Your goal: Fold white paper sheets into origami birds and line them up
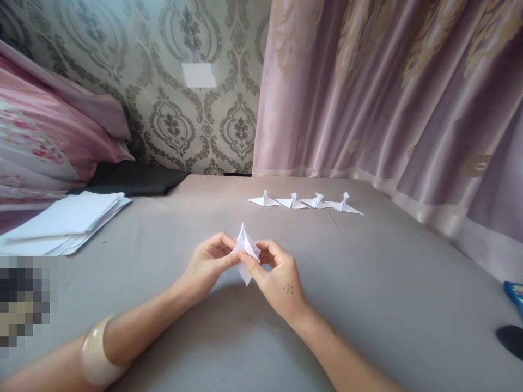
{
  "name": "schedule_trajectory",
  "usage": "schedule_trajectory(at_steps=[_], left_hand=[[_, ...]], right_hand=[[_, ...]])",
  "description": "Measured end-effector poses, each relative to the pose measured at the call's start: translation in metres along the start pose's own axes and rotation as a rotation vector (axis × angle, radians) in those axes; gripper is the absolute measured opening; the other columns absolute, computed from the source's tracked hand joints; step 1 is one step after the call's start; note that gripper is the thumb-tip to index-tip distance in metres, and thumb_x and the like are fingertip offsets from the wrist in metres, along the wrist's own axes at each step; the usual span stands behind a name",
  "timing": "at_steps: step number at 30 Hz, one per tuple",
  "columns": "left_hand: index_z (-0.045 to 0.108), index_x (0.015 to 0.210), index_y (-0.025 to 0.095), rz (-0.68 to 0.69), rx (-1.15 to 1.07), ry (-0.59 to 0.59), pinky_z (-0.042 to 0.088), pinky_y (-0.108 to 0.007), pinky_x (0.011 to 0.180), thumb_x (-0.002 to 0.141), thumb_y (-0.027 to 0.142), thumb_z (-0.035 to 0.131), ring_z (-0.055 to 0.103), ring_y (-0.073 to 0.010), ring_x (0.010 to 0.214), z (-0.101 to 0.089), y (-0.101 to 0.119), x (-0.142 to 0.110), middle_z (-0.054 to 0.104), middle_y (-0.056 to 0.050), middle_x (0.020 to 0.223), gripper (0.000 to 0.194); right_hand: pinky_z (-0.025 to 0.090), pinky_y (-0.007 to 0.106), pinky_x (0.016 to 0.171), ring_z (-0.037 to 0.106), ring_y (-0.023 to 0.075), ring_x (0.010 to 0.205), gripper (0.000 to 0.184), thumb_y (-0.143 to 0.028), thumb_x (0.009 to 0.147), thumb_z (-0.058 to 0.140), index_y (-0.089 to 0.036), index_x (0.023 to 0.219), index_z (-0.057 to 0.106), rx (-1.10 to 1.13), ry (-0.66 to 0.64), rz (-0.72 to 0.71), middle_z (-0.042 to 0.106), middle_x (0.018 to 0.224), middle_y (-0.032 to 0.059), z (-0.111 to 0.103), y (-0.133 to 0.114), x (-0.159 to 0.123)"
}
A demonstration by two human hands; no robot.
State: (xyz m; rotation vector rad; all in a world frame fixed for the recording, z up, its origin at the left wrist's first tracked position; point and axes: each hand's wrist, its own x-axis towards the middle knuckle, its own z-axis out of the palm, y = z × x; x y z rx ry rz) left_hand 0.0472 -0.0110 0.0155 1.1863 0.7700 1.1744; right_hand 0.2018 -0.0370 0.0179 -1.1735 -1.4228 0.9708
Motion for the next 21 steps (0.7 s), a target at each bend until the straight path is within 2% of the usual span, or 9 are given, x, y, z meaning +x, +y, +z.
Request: schedule_trajectory(at_steps=[6, 11, 14, 19, 21], left_hand=[[0.057, 0.071, 0.014, -0.004, -0.011, -0.032, 0.049, -0.029, 0.072, 0.071, 0.031, 0.078, 0.064, -0.0146, 0.073, -0.003, 0.0, 0.002, 0.069, -0.002, 0.074, 0.027], [0.057, 0.071, 0.014, -0.014, -0.007, -0.07, 0.048, -0.027, 0.069, 0.072, 0.03, 0.077, 0.064, -0.0132, 0.071, -0.004, 0.001, 0.002, 0.068, -0.002, 0.073, 0.026], [0.057, 0.071, 0.014, -0.013, -0.001, -0.081, 0.048, -0.027, 0.069, 0.072, 0.03, 0.078, 0.063, -0.0135, 0.071, -0.006, 0.0, 0.003, 0.067, -0.002, 0.073, 0.026], [0.058, 0.073, 0.014, -0.013, 0.011, -0.056, 0.048, -0.027, 0.067, 0.073, 0.033, 0.077, 0.063, -0.0137, 0.071, -0.008, 0.0, 0.005, 0.068, -0.002, 0.075, 0.026], [0.059, 0.075, 0.014, -0.02, 0.015, -0.046, 0.048, -0.026, 0.067, 0.073, 0.033, 0.076, 0.062, -0.013, 0.071, -0.009, 0.0, 0.006, 0.067, -0.002, 0.076, 0.026]], right_hand=[[0.047, 0.029, 0.072, 0.058, 0.0154, 0.075, 0.023, -0.041, 0.075, 0.071, -0.021, 0.083, 0.068, -0.008, -0.066, 0.014, 0.066, 0.08, 0.0011, -0.009, -0.002, 0.004], [0.047, 0.031, 0.073, 0.059, 0.0163, 0.075, 0.023, -0.042, 0.073, 0.073, -0.021, 0.078, 0.067, -0.02, -0.097, 0.028, 0.066, 0.077, 0.0008, -0.013, 0.002, 0.007], [0.048, 0.033, 0.077, 0.061, 0.0179, 0.08, 0.022, -0.041, 0.073, 0.073, -0.022, 0.082, 0.068, -0.028, -0.121, 0.026, 0.068, 0.082, 0.0016, -0.016, 0.003, 0.009], [0.049, 0.036, 0.086, 0.063, 0.0189, 0.09, 0.026, -0.037, 0.077, 0.071, -0.024, 0.1, 0.068, -0.002, -0.241, 0.001, 0.069, 0.095, 0.0018, -0.022, 0.002, 0.011], [0.05, 0.035, 0.086, 0.064, 0.0182, 0.09, 0.029, -0.035, 0.076, 0.072, -0.025, 0.101, 0.064, 0.053, -0.226, 0.02, 0.07, 0.096, 0.0013, -0.023, 0.003, 0.011]])
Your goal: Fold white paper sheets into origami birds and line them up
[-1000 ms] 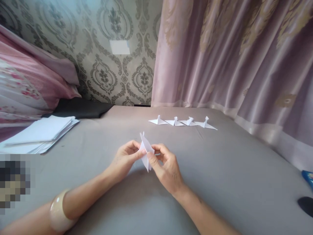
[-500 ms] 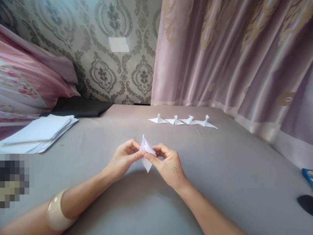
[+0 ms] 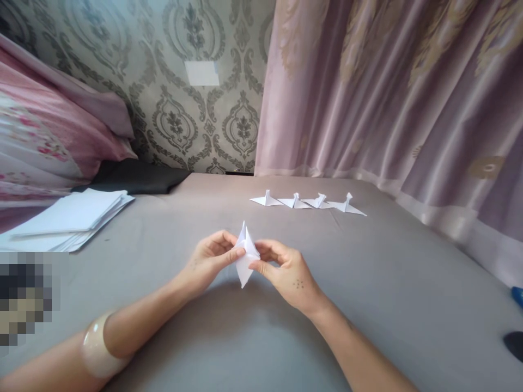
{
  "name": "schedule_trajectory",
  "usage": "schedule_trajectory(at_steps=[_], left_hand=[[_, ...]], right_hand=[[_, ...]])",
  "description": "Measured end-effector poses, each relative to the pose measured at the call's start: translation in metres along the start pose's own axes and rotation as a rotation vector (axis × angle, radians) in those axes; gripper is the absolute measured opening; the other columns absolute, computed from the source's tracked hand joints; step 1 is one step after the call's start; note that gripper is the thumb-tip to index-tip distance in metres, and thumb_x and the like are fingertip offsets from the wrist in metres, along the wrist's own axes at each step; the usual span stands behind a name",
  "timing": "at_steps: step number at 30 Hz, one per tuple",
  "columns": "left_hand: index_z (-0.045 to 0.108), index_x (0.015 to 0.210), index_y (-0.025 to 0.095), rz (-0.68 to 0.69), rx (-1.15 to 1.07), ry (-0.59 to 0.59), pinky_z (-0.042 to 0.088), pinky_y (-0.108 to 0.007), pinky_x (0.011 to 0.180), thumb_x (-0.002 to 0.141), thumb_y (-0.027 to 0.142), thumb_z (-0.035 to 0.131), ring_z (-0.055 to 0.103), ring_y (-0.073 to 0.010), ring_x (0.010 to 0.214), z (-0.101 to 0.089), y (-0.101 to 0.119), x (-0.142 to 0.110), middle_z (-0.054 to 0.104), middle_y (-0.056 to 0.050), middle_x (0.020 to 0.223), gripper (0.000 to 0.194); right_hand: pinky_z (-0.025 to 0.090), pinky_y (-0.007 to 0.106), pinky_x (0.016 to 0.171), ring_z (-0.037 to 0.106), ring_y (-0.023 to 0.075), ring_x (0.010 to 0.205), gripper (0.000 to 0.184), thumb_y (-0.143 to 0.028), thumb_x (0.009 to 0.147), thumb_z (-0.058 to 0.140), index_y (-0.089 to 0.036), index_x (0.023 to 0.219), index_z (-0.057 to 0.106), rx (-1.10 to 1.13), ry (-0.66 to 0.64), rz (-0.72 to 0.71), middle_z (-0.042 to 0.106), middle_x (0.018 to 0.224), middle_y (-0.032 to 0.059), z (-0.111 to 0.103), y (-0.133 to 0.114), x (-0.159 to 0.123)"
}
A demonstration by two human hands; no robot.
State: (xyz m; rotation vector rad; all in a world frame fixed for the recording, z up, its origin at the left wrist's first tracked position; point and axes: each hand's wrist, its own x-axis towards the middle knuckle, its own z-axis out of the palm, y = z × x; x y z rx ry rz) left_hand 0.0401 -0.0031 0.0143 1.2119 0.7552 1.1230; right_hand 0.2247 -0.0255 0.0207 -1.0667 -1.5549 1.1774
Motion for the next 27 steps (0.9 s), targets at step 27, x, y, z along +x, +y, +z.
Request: schedule_trajectory(at_steps=[27], left_hand=[[0.065, 0.096, 0.015, 0.045, -0.032, -0.094, 0.047, -0.025, 0.075, 0.076, 0.025, 0.075, 0.062, -0.0129, 0.078, -0.005, -0.009, 0.004, 0.069, -0.003, 0.085, 0.024]], right_hand=[[0.048, 0.028, 0.068, 0.061, 0.0144, 0.07, 0.022, -0.036, 0.073, 0.074, -0.02, 0.067, 0.06, -0.099, 0.172, -0.028, 0.065, 0.073, 0.0002, 0.001, 0.014, 0.004]])
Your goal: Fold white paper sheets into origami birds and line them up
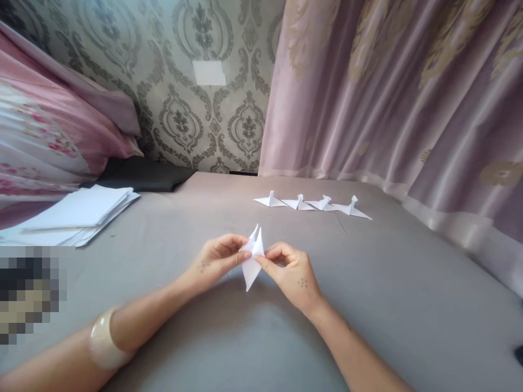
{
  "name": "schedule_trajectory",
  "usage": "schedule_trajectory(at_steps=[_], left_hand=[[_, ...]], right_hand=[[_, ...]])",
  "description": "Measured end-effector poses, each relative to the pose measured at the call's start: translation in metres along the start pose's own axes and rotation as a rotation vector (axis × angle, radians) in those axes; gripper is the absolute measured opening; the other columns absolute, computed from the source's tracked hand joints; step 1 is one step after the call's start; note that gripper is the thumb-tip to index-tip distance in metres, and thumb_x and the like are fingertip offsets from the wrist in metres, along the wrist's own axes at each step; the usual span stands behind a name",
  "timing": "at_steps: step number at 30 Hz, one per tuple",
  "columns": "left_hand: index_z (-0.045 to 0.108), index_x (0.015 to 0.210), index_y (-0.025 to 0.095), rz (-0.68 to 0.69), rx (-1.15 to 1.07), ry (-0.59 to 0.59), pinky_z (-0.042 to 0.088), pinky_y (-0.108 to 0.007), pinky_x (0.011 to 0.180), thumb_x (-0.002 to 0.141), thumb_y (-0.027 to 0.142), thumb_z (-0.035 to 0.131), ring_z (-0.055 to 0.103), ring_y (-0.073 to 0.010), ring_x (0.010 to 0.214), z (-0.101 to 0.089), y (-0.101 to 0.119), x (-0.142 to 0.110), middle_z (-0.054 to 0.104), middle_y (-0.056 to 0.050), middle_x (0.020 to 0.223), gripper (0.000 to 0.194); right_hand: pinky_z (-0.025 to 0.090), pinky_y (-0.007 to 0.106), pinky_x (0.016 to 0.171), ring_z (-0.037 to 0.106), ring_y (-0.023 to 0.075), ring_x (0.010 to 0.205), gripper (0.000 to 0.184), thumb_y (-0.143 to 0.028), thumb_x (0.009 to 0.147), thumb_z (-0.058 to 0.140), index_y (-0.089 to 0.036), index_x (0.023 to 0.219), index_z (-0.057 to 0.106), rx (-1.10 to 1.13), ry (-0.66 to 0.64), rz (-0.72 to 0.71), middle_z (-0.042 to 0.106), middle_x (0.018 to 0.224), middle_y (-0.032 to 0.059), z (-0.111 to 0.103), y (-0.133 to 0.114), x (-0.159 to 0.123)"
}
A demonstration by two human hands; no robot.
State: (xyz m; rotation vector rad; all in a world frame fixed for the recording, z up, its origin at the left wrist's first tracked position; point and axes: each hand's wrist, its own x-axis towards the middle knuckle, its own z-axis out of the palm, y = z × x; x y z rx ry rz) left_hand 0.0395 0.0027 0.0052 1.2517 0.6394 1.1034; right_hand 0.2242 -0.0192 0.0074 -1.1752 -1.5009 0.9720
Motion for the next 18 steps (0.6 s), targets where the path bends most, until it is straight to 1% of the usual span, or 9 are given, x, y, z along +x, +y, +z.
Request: schedule_trajectory(at_steps=[2, 3, 4, 8, 12, 14, 16, 18], left_hand=[[0.059, 0.11, 0.018, 0.023, -0.049, 0.007, 0.048, -0.027, 0.077, 0.074, 0.023, 0.076, 0.063, -0.0141, 0.08, 0.001, -0.0008, 0.0001, 0.07, -0.003, 0.087, 0.04], [0.057, 0.113, 0.018, 0.016, -0.058, 0.015, 0.048, -0.029, 0.077, 0.073, 0.023, 0.077, 0.064, -0.0148, 0.081, 0.0014, -0.0013, 0.0003, 0.07, -0.003, 0.087, 0.045], [0.057, 0.113, 0.018, -0.003, -0.053, 0.023, 0.048, -0.029, 0.078, 0.073, 0.023, 0.077, 0.064, -0.0154, 0.082, 0.0016, -0.0017, 0.0005, 0.07, -0.004, 0.088, 0.045], [0.065, 0.092, 0.012, -0.079, -0.013, 0.065, 0.049, -0.028, 0.079, 0.071, 0.027, 0.078, 0.065, -0.0154, 0.083, 0.0026, -0.0018, 0.001, 0.071, -0.006, 0.09, 0.029], [0.065, 0.081, 0.012, -0.064, 0.015, 0.117, 0.047, -0.024, 0.07, 0.069, 0.029, 0.079, 0.062, -0.0118, 0.072, 0.0035, -0.0015, 0.0004, 0.069, -0.003, 0.078, 0.025], [0.065, 0.078, 0.012, -0.048, 0.046, 0.145, 0.046, -0.023, 0.067, 0.069, 0.03, 0.079, 0.06, -0.011, 0.069, 0.0035, -0.0022, 0.0001, 0.067, -0.002, 0.074, 0.024], [0.065, 0.076, 0.012, -0.037, 0.071, 0.16, 0.045, -0.023, 0.067, 0.069, 0.03, 0.079, 0.059, -0.0107, 0.068, 0.0031, -0.0029, 0.0001, 0.066, -0.002, 0.072, 0.024], [0.065, 0.075, 0.013, -0.032, 0.074, 0.152, 0.045, -0.023, 0.067, 0.069, 0.03, 0.079, 0.058, -0.0103, 0.068, 0.0027, -0.0031, 0.0003, 0.065, -0.001, 0.072, 0.023]], right_hand=[[0.048, 0.027, 0.067, 0.06, 0.0135, 0.069, 0.023, -0.036, 0.072, 0.075, -0.02, 0.066, 0.059, 0.031, 0.038, 0.024, 0.065, 0.073, 0.0, 0.002, -0.0001, -0.0004], [0.048, 0.026, 0.067, 0.06, 0.0132, 0.07, 0.024, -0.036, 0.072, 0.075, -0.02, 0.066, 0.058, 0.051, 0.054, 0.027, 0.064, 0.074, 0.0, 0.0029, -0.0003, -0.0004], [0.048, 0.026, 0.068, 0.06, 0.013, 0.07, 0.024, -0.035, 0.072, 0.075, -0.02, 0.066, 0.058, 0.069, 0.066, 0.023, 0.064, 0.074, 0.0, 0.0037, -0.0005, -0.0004], [0.048, 0.026, 0.071, 0.061, 0.0133, 0.074, 0.024, -0.033, 0.073, 0.074, -0.019, 0.066, 0.056, 0.106, 0.079, -0.034, 0.063, 0.077, 0.0002, 0.0056, 0.0009, -0.0002], [0.048, 0.027, 0.072, 0.06, 0.0135, 0.075, 0.024, -0.032, 0.074, 0.074, -0.019, 0.067, 0.055, 0.112, 0.081, -0.055, 0.063, 0.077, 0.0004, 0.0065, 0.0047, -0.0006], [0.048, 0.026, 0.071, 0.06, 0.013, 0.073, 0.025, -0.033, 0.073, 0.075, -0.019, 0.068, 0.054, 0.115, 0.094, -0.034, 0.062, 0.076, -0.0001, 0.0066, 0.0052, -0.0008], [0.049, 0.026, 0.07, 0.06, 0.013, 0.072, 0.025, -0.035, 0.071, 0.076, -0.02, 0.075, 0.057, 0.131, 0.103, 0.021, 0.062, 0.076, -0.0007, 0.0063, 0.004, -0.0005], [0.05, 0.027, 0.072, 0.061, 0.0139, 0.074, 0.03, -0.036, 0.07, 0.077, -0.021, 0.091, 0.062, 0.164, 0.076, 0.085, 0.064, 0.079, -0.0005, 0.0053, 0.0015, 0.0004]])
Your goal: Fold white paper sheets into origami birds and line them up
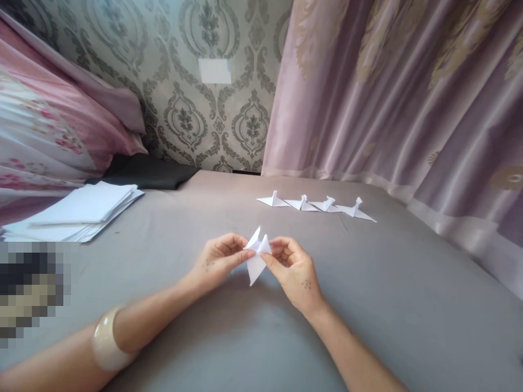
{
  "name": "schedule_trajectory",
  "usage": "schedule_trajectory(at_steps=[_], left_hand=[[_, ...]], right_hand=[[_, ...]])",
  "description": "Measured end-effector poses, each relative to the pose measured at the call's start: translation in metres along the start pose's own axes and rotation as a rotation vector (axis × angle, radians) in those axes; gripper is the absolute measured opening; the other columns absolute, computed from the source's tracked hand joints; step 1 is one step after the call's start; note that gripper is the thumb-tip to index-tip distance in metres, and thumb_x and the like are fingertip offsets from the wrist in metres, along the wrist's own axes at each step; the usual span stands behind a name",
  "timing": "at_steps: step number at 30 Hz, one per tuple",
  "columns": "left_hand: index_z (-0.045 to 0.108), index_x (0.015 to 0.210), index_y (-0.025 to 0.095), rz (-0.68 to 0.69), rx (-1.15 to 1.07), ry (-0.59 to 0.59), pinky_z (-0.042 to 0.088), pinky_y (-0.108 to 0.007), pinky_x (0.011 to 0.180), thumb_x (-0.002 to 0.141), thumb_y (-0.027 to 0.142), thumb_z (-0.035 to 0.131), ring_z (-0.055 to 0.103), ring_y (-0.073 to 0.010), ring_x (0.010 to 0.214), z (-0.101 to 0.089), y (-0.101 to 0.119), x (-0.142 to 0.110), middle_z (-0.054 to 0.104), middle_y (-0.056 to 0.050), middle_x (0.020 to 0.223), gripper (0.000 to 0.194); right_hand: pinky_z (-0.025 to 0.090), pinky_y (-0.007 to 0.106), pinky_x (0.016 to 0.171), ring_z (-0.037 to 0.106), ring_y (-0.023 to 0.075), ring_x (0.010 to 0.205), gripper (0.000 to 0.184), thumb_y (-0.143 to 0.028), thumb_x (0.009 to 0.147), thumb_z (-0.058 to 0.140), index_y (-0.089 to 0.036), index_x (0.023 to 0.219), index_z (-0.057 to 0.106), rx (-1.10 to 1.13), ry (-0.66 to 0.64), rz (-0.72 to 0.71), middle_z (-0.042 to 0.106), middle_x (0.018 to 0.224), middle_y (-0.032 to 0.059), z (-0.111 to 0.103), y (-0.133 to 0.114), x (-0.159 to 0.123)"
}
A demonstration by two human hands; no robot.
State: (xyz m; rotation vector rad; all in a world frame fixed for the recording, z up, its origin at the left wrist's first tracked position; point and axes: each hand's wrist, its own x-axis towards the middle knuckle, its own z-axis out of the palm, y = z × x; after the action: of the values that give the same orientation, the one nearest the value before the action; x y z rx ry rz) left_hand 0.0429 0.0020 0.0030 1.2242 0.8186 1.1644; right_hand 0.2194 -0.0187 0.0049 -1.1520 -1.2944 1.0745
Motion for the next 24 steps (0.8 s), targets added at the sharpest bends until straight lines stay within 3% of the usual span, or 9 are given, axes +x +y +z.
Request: schedule_trajectory(at_steps=[2, 5, 11, 16, 21, 24], left_hand=[[0.065, 0.075, 0.013, -0.002, -0.016, -0.028, 0.045, -0.022, 0.068, 0.07, 0.03, 0.078, 0.058, -0.0099, 0.069, 0.0, 0.001, 0.0, 0.065, 0.0, 0.072, 0.022], [0.067, 0.079, 0.013, -0.02, -0.041, -0.067, 0.046, -0.023, 0.071, 0.071, 0.029, 0.077, 0.059, -0.0105, 0.071, 0.0, 0.003, 0.0, 0.066, -0.001, 0.075, 0.02], [0.069, 0.084, 0.013, -0.148, -0.048, -0.12, 0.047, -0.026, 0.076, 0.07, 0.027, 0.078, 0.063, -0.0139, 0.077, 0.003, 0.01, -0.003, 0.071, -0.004, 0.083, 0.022], [0.066, 0.068, 0.012, -0.185, -0.071, -0.023, 0.046, -0.024, 0.067, 0.068, 0.028, 0.08, 0.061, -0.0116, 0.065, 0.006, 0.01, -0.003, 0.069, -0.003, 0.069, 0.021], [0.059, 0.061, 0.013, -0.263, -0.216, 0.028, 0.045, -0.026, 0.058, 0.067, 0.031, 0.079, 0.06, -0.0132, 0.058, 0.007, 0.008, -0.003, 0.066, -0.003, 0.064, 0.028], [0.059, 0.062, 0.013, -0.304, -0.245, 0.057, 0.044, -0.026, 0.058, 0.068, 0.031, 0.079, 0.06, -0.0134, 0.059, 0.006, 0.007, -0.003, 0.065, -0.003, 0.062, 0.027]], right_hand=[[0.05, 0.028, 0.077, 0.063, 0.0152, 0.08, 0.034, -0.038, 0.073, 0.075, -0.021, 0.101, 0.064, 0.017, -0.078, 0.047, 0.068, 0.084, 0.001, -0.001, -0.003, 0.001], [0.049, 0.028, 0.08, 0.063, 0.0156, 0.084, 0.025, -0.039, 0.077, 0.071, -0.02, 0.094, 0.07, 0.012, -0.169, 0.077, 0.07, 0.089, 0.0024, -0.003, -0.007, 0.002], [0.048, 0.027, 0.072, 0.062, 0.015, 0.075, 0.02, -0.036, 0.072, 0.074, -0.018, 0.079, 0.071, -0.018, -0.149, 0.088, 0.07, 0.077, 0.0014, -0.001, -0.01, -0.002], [0.048, 0.026, 0.067, 0.061, 0.0132, 0.071, 0.027, -0.04, 0.068, 0.077, -0.018, 0.08, 0.066, 0.074, -0.042, 0.184, 0.068, 0.076, 0.0, 0.007, -0.013, -0.004], [0.05, 0.026, 0.061, 0.064, 0.0143, 0.068, 0.037, -0.05, 0.075, 0.069, -0.014, 0.084, 0.069, 0.08, -0.239, 0.33, 0.069, 0.075, 0.0039, 0.015, -0.016, -0.012], [0.051, 0.025, 0.056, 0.067, 0.0158, 0.065, 0.04, -0.052, 0.076, 0.067, -0.012, 0.084, 0.069, 0.049, -0.281, 0.402, 0.07, 0.075, 0.0071, 0.017, -0.016, -0.015]])
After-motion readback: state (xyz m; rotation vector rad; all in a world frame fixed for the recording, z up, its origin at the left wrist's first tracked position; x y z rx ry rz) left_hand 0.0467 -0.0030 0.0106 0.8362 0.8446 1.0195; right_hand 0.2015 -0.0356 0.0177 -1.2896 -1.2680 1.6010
